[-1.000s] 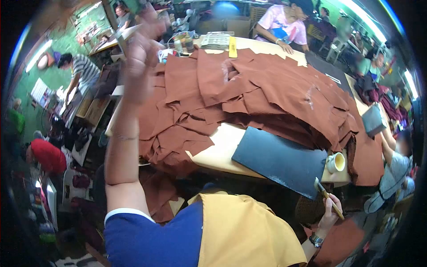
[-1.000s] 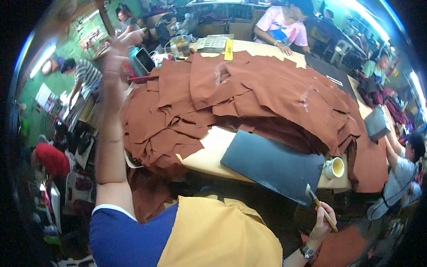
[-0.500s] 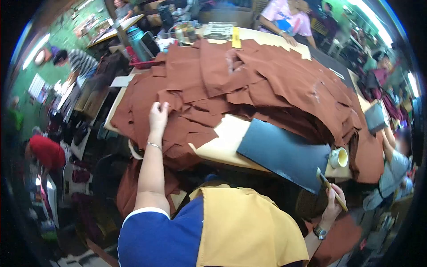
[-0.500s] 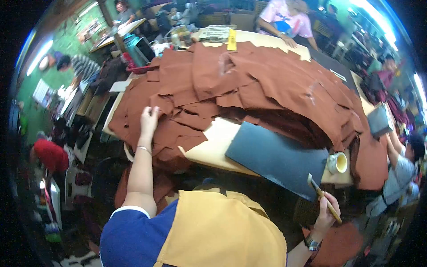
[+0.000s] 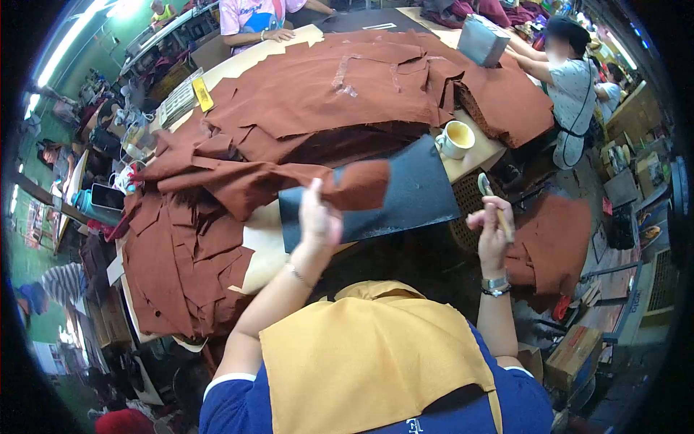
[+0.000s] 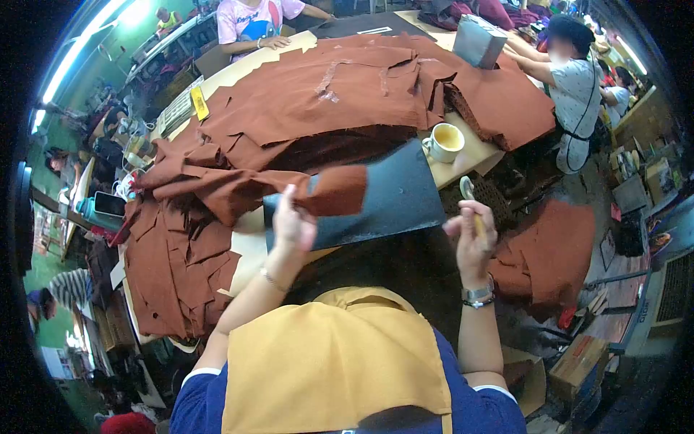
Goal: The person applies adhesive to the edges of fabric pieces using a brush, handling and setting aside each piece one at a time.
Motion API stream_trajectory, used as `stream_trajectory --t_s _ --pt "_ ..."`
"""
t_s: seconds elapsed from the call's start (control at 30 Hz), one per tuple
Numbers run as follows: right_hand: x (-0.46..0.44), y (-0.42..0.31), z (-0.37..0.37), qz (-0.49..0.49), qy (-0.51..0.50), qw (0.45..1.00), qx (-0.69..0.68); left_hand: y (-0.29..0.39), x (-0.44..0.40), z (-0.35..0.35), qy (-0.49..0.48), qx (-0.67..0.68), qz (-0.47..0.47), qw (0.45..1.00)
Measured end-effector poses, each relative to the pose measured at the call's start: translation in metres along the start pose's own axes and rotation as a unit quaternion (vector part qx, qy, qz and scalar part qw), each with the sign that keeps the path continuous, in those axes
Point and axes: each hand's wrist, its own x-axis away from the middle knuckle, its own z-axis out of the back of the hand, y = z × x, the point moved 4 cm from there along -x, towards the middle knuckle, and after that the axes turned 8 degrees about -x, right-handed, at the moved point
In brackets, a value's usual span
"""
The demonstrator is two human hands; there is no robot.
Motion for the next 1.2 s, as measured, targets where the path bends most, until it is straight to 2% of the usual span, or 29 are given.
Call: stream_trajectory --t_s 0.03,0.1,0.23,0.3,0.33,0.4,0.43,0.47,0.5,0.57,0.63,0.7,0.77,0.83,0.87,1.0,1.1,1.17,1.2 --pt "0.002 0.004 -0.01 0.038 -0.031 0.998 0.042 -0.022 0.004 -0.009 -0.004 0.031 0.044 0.999" --pt "0.001 -0.015 -0.048 0.179 -0.116 0.967 0.137 -0.062 0.005 -0.014 -0.032 0.072 0.08 0.994" --pt "0.005 0.003 -0.083 0.154 -0.2 0.948 0.191 -0.088 0.032 -0.036 -0.129 0.05 0.162 0.977" --pt "0.004 0.022 -0.083 0.129 -0.213 0.948 0.198 -0.084 0.034 -0.031 -0.195 -0.043 0.208 0.958" --pt "0.001 0.03 -0.078 0.113 -0.206 0.953 0.19 -0.072 0.041 -0.032 -0.223 -0.135 0.226 0.939" --pt "-0.001 0.034 -0.068 0.088 -0.162 0.969 0.162 -0.046 0.058 -0.025 -0.271 -0.315 0.258 0.872" --pt "-0.003 0.034 -0.061 0.077 -0.147 0.973 0.158 -0.032 0.054 -0.015 -0.314 -0.421 0.126 0.841" --pt "-0.006 0.037 -0.053 0.083 -0.138 0.973 0.166 -0.019 0.051 -0.002 -0.35 -0.512 -0.009 0.784" --pt "-0.008 0.039 -0.046 0.089 -0.128 0.972 0.175 -0.006 0.051 0.006 -0.376 -0.586 -0.144 0.703" --pt "-0.012 0.043 -0.035 0.067 -0.11 0.973 0.193 0.031 0.054 0.008 -0.269 -0.687 -0.398 0.546" --pt "-0.016 0.044 -0.024 0.041 -0.091 0.975 0.2 0.045 0.048 0.024 -0.148 -0.759 -0.423 0.471" --pt "-0.021 0.045 -0.017 0.048 -0.086 0.973 0.206 0.049 0.033 0.049 -0.065 -0.766 -0.434 0.47" --pt "-0.021 0.045 -0.009 0.05 -0.078 0.972 0.214 0.052 0.026 0.063 -0.027 -0.781 -0.45 0.432" --pt "-0.023 0.046 -0.002 0.039 -0.075 0.971 0.222 0.056 0.017 0.077 -0.058 -0.788 -0.428 0.439" --pt "-0.024 0.046 0.001 0.034 -0.074 0.971 0.225 0.058 0.015 0.077 -0.081 -0.758 -0.436 0.478" --pt "-0.035 0.042 0.015 0.024 -0.053 0.971 0.231 0.084 0.015 0.061 -0.137 -0.708 -0.387 0.574" --pt "-0.038 0.036 0.027 0.006 -0.036 0.969 0.245 0.09 0.015 0.059 -0.236 -0.656 -0.229 0.679" --pt "-0.038 0.037 0.038 -0.01 -0.027 0.965 0.259 0.08 0.023 0.055 -0.279 -0.665 -0.169 0.672" --pt "-0.037 0.038 0.044 -0.018 -0.023 0.963 0.266 0.075 0.026 0.051 -0.284 -0.689 -0.206 0.634"
